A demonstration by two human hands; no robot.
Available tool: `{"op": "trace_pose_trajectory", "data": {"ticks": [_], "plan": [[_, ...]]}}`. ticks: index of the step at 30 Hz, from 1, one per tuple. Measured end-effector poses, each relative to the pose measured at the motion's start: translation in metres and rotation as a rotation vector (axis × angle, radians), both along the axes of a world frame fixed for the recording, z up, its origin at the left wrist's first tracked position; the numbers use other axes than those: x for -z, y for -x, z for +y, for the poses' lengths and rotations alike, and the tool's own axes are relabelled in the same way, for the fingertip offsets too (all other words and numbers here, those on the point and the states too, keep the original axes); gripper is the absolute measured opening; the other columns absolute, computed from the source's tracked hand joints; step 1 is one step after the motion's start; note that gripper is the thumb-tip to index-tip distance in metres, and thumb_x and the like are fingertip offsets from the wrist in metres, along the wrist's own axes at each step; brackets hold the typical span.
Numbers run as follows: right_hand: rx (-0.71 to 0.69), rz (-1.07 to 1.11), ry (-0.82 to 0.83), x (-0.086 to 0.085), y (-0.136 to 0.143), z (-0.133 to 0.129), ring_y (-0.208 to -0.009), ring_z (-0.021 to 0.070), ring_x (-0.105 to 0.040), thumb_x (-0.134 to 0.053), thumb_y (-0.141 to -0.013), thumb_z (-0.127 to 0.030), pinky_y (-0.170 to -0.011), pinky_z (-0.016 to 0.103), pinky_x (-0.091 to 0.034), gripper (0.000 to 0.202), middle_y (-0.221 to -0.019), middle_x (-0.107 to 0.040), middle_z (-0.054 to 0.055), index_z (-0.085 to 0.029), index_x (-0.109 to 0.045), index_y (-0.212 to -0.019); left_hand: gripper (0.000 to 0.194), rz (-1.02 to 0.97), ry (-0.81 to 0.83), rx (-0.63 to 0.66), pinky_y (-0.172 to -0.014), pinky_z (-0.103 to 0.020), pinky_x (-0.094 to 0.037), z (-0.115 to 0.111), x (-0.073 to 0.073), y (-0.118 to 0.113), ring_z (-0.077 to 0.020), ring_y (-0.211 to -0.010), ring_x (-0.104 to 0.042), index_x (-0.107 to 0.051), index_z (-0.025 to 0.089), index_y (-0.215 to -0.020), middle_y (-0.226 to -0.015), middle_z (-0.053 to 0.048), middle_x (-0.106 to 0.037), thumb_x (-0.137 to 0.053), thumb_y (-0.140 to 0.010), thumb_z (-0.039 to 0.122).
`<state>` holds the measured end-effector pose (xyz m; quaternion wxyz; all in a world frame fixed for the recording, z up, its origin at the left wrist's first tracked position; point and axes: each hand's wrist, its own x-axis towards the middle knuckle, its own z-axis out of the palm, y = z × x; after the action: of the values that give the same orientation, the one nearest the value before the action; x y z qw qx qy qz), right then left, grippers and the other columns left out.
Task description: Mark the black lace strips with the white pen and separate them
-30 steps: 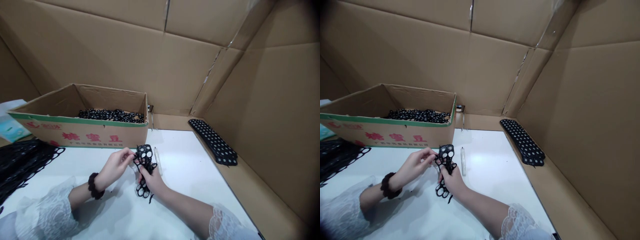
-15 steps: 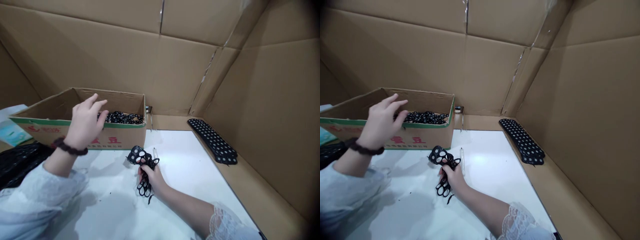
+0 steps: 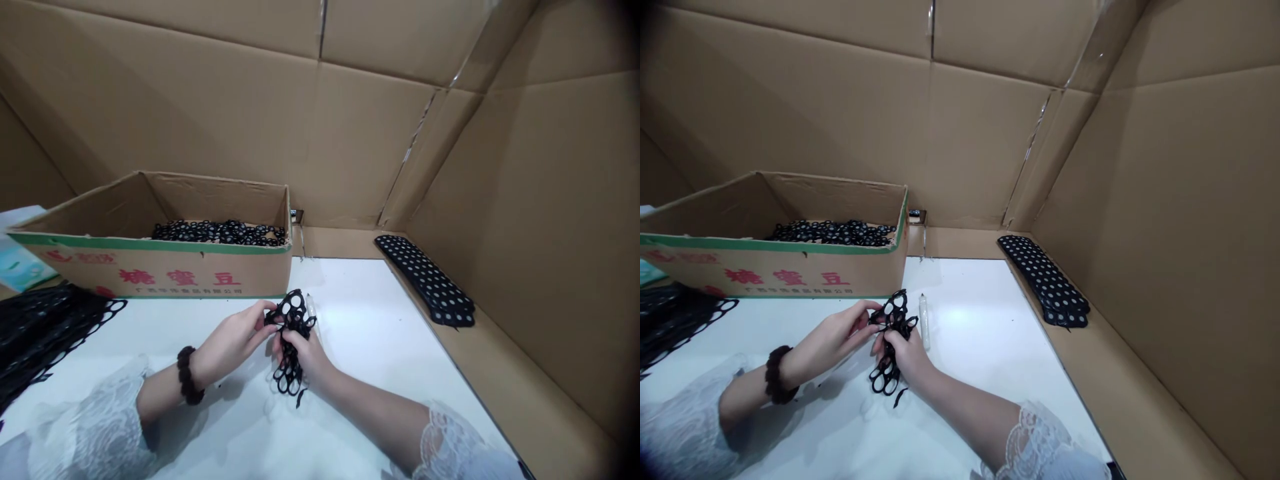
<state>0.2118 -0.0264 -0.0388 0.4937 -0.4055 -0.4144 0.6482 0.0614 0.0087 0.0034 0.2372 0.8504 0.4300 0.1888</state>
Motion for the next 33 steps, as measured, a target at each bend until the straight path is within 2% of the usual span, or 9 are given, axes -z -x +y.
{"op": "trace_pose_trajectory", "data": {"ticks": [7, 13, 15, 18, 23, 27, 30, 33], "plan": [[-0.089, -0.068, -0.040, 0.001, -0.002, -0.001, -0.042, 0.0092, -0.046, -0.037, -0.068, -0.020, -0.046, 0.021, -0.035, 0.024, -0.042, -0.050, -0.001, -0.012, -0.058, -0.059, 0.026, -0.038, 0.098, 0.102, -0.064, -0.024, -0.040, 0.005, -0.004, 0.003, -0.0160, -0.071, -0.056, -0.044, 0.021, -0.107, -0.081, -0.002, -0.060, -0.031, -0.088, 0.033], [-0.127, -0.109, -0.066, 0.004, -0.003, -0.004, -0.048, 0.0096, -0.049, -0.041, -0.074, -0.022, -0.051, 0.022, -0.039, 0.022, -0.049, -0.051, -0.001, -0.013, -0.057, -0.064, 0.023, 0.071, 0.026, 0.090, -0.064, -0.025, -0.041, 0.000, -0.004, 0.003, -0.0186, -0.075, -0.058, -0.041, 0.021, -0.104, -0.089, -0.005, -0.061, -0.025, -0.089, 0.031], [-0.091, -0.098, -0.080, 0.003, -0.002, -0.006, -0.051, 0.0100, -0.051, -0.047, -0.076, -0.030, -0.053, 0.023, -0.041, 0.019, -0.055, -0.052, -0.001, -0.014, -0.057, -0.072, 0.021, 0.111, -0.009, 0.085, -0.061, -0.026, -0.040, -0.003, -0.002, 0.002, -0.0195, -0.074, -0.059, -0.040, 0.021, -0.101, -0.088, -0.005, -0.061, -0.025, -0.089, 0.028], [0.004, -0.118, -0.112, 0.000, -0.001, -0.007, -0.056, 0.0107, -0.052, -0.057, -0.073, -0.038, -0.055, 0.024, -0.045, 0.023, -0.063, -0.055, -0.001, -0.016, -0.056, -0.081, 0.014, 0.228, -0.050, 0.073, -0.055, -0.025, -0.038, -0.006, 0.002, 0.000, -0.0212, -0.068, -0.060, -0.039, 0.020, -0.096, -0.080, -0.004, -0.061, -0.030, -0.086, 0.025], [0.161, -0.232, -0.132, -0.003, 0.001, -0.006, -0.069, 0.0147, -0.057, -0.063, -0.068, -0.036, -0.066, 0.027, -0.047, 0.022, -0.072, -0.061, 0.003, -0.015, -0.059, -0.075, 0.007, 0.341, -0.117, 0.078, -0.049, -0.025, -0.033, -0.010, 0.009, -0.006, -0.0226, -0.061, -0.060, -0.040, 0.019, -0.085, -0.067, -0.004, -0.060, -0.034, -0.082, 0.019], [0.240, -0.277, -0.079, 0.000, 0.001, -0.004, -0.075, 0.0178, -0.058, -0.058, -0.072, -0.036, -0.065, 0.028, -0.048, 0.022, -0.071, -0.061, 0.005, -0.015, -0.060, -0.081, 0.015, 0.258, -0.107, 0.100, -0.050, -0.024, -0.033, -0.010, 0.010, -0.006, -0.0195, -0.059, -0.057, -0.042, 0.019, -0.095, -0.068, -0.003, -0.059, -0.034, -0.083, 0.025], [0.256, -0.263, -0.061, 0.002, 0.001, -0.004, -0.073, 0.0169, -0.058, -0.057, -0.073, -0.035, -0.062, 0.026, -0.048, 0.021, -0.069, -0.060, 0.004, -0.016, -0.059, -0.081, 0.020, 0.153, -0.002, 0.132, -0.052, -0.023, -0.034, -0.010, 0.009, -0.004, -0.0162, -0.055, -0.053, -0.040, 0.020, -0.103, -0.065, 0.001, -0.055, -0.033, -0.086, 0.029], [0.245, -0.256, -0.064, 0.002, 0.000, -0.004, -0.071, 0.0160, -0.058, -0.057, -0.073, -0.035, -0.062, 0.026, -0.048, 0.020, -0.070, -0.060, 0.003, -0.017, -0.058, -0.080, 0.020, 0.022, 0.132, 0.172, -0.052, -0.023, -0.034, -0.011, 0.008, -0.003, -0.0143, -0.054, -0.049, -0.037, 0.019, -0.103, -0.063, 0.002, -0.051, -0.031, -0.087, 0.030]]}}
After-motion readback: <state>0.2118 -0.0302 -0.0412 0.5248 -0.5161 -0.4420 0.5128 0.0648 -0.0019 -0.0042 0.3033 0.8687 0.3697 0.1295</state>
